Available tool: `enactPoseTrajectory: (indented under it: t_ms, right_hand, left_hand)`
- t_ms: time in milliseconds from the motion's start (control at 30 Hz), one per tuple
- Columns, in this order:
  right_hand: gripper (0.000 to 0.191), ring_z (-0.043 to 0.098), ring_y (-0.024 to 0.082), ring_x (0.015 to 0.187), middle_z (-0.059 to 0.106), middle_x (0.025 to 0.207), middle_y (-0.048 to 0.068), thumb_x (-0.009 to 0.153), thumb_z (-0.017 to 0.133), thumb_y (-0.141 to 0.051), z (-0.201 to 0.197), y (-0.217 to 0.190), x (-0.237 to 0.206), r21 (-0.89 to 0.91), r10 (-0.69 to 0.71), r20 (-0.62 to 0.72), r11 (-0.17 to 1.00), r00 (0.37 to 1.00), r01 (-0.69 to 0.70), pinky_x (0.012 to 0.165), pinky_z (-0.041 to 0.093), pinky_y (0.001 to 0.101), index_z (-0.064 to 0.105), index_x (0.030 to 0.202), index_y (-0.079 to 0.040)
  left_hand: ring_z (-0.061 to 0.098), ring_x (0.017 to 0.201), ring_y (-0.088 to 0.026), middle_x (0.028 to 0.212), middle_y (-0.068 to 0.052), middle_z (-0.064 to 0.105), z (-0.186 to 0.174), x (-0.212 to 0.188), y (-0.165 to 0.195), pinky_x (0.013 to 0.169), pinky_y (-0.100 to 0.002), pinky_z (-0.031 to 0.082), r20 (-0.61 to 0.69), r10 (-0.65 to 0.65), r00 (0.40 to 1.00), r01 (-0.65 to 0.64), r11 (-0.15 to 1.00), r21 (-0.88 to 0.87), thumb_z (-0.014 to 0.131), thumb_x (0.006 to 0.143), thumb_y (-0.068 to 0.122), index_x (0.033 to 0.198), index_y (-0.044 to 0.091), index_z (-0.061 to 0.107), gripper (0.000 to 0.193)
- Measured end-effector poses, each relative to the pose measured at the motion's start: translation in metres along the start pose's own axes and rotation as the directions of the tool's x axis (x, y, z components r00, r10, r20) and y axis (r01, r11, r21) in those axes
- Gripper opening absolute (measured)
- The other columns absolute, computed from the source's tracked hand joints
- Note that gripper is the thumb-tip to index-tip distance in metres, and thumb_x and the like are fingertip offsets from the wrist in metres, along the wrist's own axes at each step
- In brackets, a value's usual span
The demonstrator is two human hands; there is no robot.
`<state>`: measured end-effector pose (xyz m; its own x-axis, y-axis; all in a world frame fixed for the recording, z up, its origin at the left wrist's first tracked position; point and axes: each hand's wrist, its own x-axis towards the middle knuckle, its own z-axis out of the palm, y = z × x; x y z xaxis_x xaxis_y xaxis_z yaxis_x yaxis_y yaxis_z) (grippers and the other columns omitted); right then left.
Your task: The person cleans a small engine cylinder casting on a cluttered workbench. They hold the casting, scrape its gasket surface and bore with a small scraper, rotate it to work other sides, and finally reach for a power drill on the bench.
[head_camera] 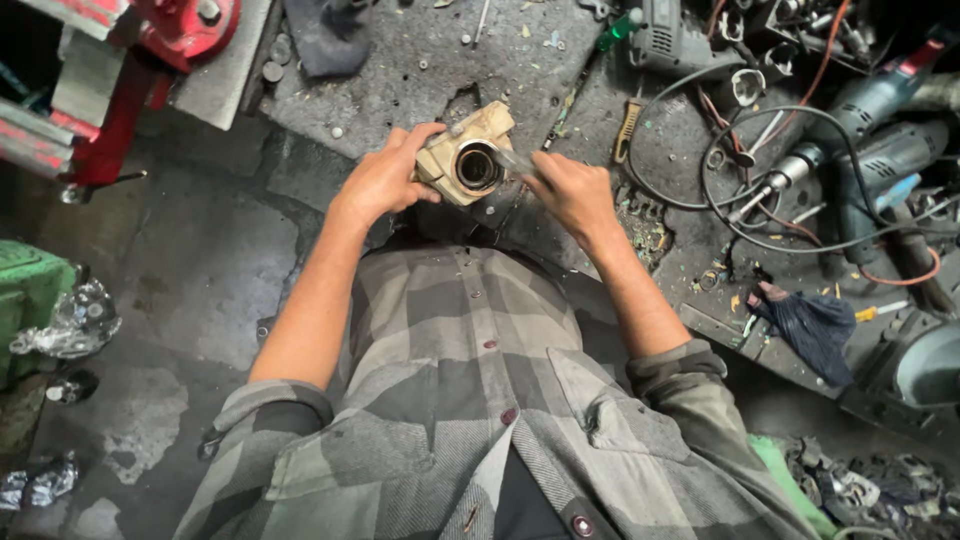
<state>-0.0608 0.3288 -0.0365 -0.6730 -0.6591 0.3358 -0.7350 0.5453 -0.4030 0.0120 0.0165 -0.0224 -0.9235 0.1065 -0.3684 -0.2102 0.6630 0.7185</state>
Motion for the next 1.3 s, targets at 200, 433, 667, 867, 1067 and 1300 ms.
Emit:
enactPoseTrajectory:
  t_ms: [200, 433, 667, 867, 1067, 1300]
  right_hand:
    - [0.023, 0.069, 0.029, 0.07, 0.068, 0.086, 0.012, 0.087, 0.08, -0.007, 0.003, -0.001, -0.001, 0.073, 0.108, -0.115, 0.992, 0.987, -0.1, 0.063, 0.055, 0.0383, 0.067, 0.106, -0.007]
    - [0.029, 0.068, 0.029, 0.066, 0.067, 0.081, 0.013, 0.085, 0.085, -0.012, 0.008, -0.005, -0.003, 0.024, 0.123, -0.042, 0.992, 0.991, -0.122, 0.058, 0.052, 0.0399, 0.069, 0.108, -0.004]
    - [0.026, 0.069, 0.03, 0.07, 0.072, 0.092, 0.013, 0.09, 0.083, -0.013, 0.015, -0.007, -0.002, -0.045, 0.105, -0.036, 0.993, 0.994, -0.107, 0.059, 0.053, 0.0391, 0.068, 0.109, -0.005]
    - [0.026, 0.071, 0.031, 0.073, 0.071, 0.091, 0.015, 0.091, 0.078, -0.015, 0.016, -0.014, 0.002, 0.09, 0.098, -0.016, 0.991, 0.995, -0.096, 0.064, 0.056, 0.0387, 0.067, 0.112, -0.005]
    - [0.018, 0.066, 0.026, 0.063, 0.065, 0.074, 0.014, 0.099, 0.075, -0.014, 0.021, -0.029, -0.001, 0.127, 0.383, -0.059, 0.919, 0.922, -0.374, 0.06, 0.051, 0.0379, 0.069, 0.113, -0.003]
    - [0.026, 0.066, 0.016, 0.08, 0.069, 0.097, 0.01, 0.11, 0.061, -0.014, 0.01, -0.044, -0.007, 0.384, 0.447, -0.227, 0.857, 0.865, -0.343, 0.071, 0.053, 0.0314, 0.055, 0.132, -0.002]
  left_hand:
    - [0.063, 0.107, -0.045, 0.128, -0.018, 0.055, 0.004, 0.004, -0.003, 0.086, -0.05, 0.051, -0.009, 0.029, 1.0, -0.029, 1.0, -0.007, 0.091, 0.07, 0.023, 0.148, 0.03, 0.04, 0.093]
    - [0.065, 0.103, -0.043, 0.126, -0.016, 0.056, 0.003, 0.004, -0.002, 0.086, -0.05, 0.051, 0.015, -0.011, 1.0, 0.011, 1.0, -0.007, 0.091, 0.07, 0.024, 0.148, 0.03, 0.04, 0.094]
    - [0.062, 0.107, -0.046, 0.127, -0.017, 0.056, 0.004, 0.008, -0.006, 0.086, -0.051, 0.05, -0.016, 0.042, 0.999, -0.042, 0.999, -0.002, 0.092, 0.069, 0.023, 0.147, 0.028, 0.041, 0.094]
    - [0.063, 0.108, -0.046, 0.129, -0.017, 0.055, 0.0, 0.009, -0.015, 0.089, -0.051, 0.051, -0.02, 0.035, 0.999, -0.036, 0.999, -0.019, 0.091, 0.07, 0.023, 0.147, 0.028, 0.041, 0.091]
    - [0.062, 0.109, -0.047, 0.127, -0.018, 0.055, -0.003, 0.009, -0.019, 0.088, -0.052, 0.05, -0.032, 0.05, 0.998, -0.05, 0.999, -0.001, 0.092, 0.07, 0.024, 0.146, 0.026, 0.041, 0.091]
    - [0.06, 0.105, -0.055, 0.134, -0.022, 0.052, 0.0, 0.007, -0.017, 0.087, -0.058, 0.049, -0.088, 0.002, 0.996, -0.002, 1.0, 0.0, 0.09, 0.071, 0.021, 0.151, 0.02, 0.032, 0.099]
